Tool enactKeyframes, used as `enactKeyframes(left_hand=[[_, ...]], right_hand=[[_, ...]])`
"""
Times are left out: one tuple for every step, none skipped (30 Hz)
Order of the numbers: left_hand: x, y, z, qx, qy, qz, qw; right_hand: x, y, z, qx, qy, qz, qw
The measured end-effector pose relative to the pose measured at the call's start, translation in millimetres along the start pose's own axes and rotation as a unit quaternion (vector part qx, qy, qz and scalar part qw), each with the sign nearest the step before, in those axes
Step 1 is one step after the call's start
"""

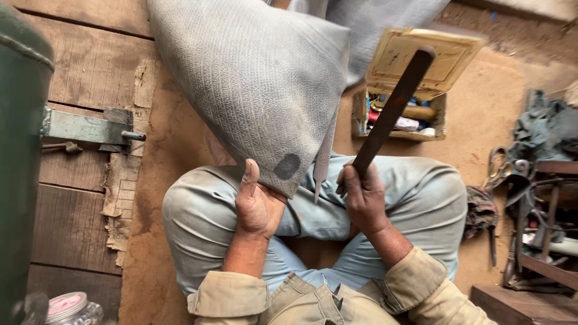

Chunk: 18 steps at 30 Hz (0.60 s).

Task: The person files the surface of a large grey rubber tube around a hole, applies adhesive from a tube taken from a toolbox, and uses scissors to cut a circular patch.

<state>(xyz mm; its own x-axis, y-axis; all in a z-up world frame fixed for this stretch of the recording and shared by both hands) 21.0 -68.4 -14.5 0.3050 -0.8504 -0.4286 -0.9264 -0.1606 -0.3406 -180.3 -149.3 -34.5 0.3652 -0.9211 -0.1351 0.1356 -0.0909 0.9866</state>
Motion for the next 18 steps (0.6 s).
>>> enactKeyframes(left_hand=[[-1,-1,-1,-0.005,0.006,-0.002,1.000],[-1,-2,-3,-0.010,0.012,-0.004,1.000],[1,-1,-2,-0.009,0.001,-0.001,1.000],[2,0,-2,-0.008,-0.011,0.002,1.000],[2,2,-1,-0.007,-0.024,0.007,1.000],[2,3,-2,-0.017,-0.022,0.015,1.000],[1,2,-3,-0.025,-0.020,0.019,0.999],[1,1,-3,-0.033,-0.019,0.022,0.999],[1,1,-2,-0.031,-0.022,0.021,0.999],[1,2,-2,-0.030,-0.025,0.021,0.999],[2,2,-1,-0.028,-0.026,0.020,0.999],[2,2,-1,-0.029,-0.031,0.021,0.999],[2,3,-1,-0.031,-0.034,0.023,0.999],[3,3,-1,-0.033,-0.037,0.025,0.998],[4,3,-1,-0.032,-0.036,0.026,0.998],[4,3,-2,-0.031,-0.036,0.026,0.999],[5,3,-2,-0.032,-0.034,0.026,0.999],[5,3,-1,-0.033,-0.036,0.028,0.998]], right_hand=[[4,0,-7,-0.132,0.042,0.011,0.990],[8,-1,-13,-0.261,0.085,0.022,0.961],[12,-3,-18,-0.387,0.128,0.036,0.913],[15,-7,-19,-0.398,0.140,0.003,0.906],[15,-12,-21,-0.410,0.152,-0.032,0.899],[15,-15,-21,-0.421,0.164,-0.067,0.889],[17,-13,-20,-0.392,0.153,-0.074,0.904],[19,-10,-17,-0.363,0.142,-0.080,0.918],[20,-8,-17,-0.332,0.133,-0.088,0.930],[20,-8,-17,-0.339,0.140,-0.101,0.925],[20,-9,-18,-0.347,0.147,-0.113,0.919],[21,-9,-19,-0.355,0.154,-0.125,0.914],[22,-7,-20,-0.352,0.153,-0.119,0.916],[22,-5,-21,-0.349,0.153,-0.114,0.918],[24,-3,-22,-0.348,0.151,-0.107,0.919],[26,-3,-23,-0.346,0.152,-0.116,0.919],[28,-4,-22,-0.346,0.152,-0.124,0.918],[27,-5,-23,-0.346,0.153,-0.132,0.916]])
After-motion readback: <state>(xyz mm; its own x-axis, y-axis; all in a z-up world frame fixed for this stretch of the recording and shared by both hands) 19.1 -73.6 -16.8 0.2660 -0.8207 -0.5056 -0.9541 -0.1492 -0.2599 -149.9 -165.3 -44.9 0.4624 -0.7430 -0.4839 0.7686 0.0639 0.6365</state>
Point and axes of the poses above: each hand's wrist, its own x-axis towards the middle knuckle, its own z-axis out of the back of the hand, y = z × x, the point moved 7 cm from there along x, towards the middle knuckle, and after that the axes turned 2 degrees about z, right-handed, at the moved point
